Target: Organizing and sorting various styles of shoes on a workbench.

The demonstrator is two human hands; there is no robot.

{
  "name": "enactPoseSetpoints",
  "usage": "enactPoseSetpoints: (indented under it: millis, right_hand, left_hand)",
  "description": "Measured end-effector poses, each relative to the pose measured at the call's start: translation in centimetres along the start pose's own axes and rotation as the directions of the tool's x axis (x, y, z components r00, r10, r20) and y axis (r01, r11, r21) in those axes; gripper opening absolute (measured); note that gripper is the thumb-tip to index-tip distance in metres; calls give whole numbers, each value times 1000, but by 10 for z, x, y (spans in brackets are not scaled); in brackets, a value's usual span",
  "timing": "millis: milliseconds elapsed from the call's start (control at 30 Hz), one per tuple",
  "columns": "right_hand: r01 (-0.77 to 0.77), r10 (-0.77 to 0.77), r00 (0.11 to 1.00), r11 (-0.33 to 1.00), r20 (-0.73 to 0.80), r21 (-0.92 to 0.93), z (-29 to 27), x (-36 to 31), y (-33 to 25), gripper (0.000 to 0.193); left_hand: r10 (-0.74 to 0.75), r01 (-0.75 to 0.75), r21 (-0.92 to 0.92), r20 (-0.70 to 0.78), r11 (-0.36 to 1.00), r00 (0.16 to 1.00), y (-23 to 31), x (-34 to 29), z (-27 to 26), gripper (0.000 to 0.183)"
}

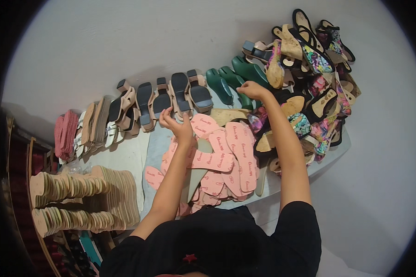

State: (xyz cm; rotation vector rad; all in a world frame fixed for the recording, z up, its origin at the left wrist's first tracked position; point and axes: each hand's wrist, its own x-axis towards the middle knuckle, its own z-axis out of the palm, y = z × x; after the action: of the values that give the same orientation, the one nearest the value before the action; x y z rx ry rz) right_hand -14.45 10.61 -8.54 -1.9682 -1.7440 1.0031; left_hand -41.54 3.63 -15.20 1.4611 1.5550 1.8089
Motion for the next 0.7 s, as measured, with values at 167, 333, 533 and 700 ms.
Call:
enactPoseSetpoints:
  millis: [167,333,533,700]
  right_hand:
    - [-80,-33,917,961,-398,-264,-75,-5,21,34]
    - [-200,150,980,801,-134,-564,-132,-1,77,41]
    - [-278,167,930,902,-327,-330,-133,38,136,71]
    - [-256,246,967,943,-72,-212,-137,63,166,62]
  left_hand:
    - [-22,31,-106,90,994,996,9,-8,42,29]
    - [41,0,-109,376,994,926,32,-19,90,21]
    - [57,155,-150,873,977,485,31,-50,144,80]
    - [42,-97,2,893,995,448,51,-63,142,81]
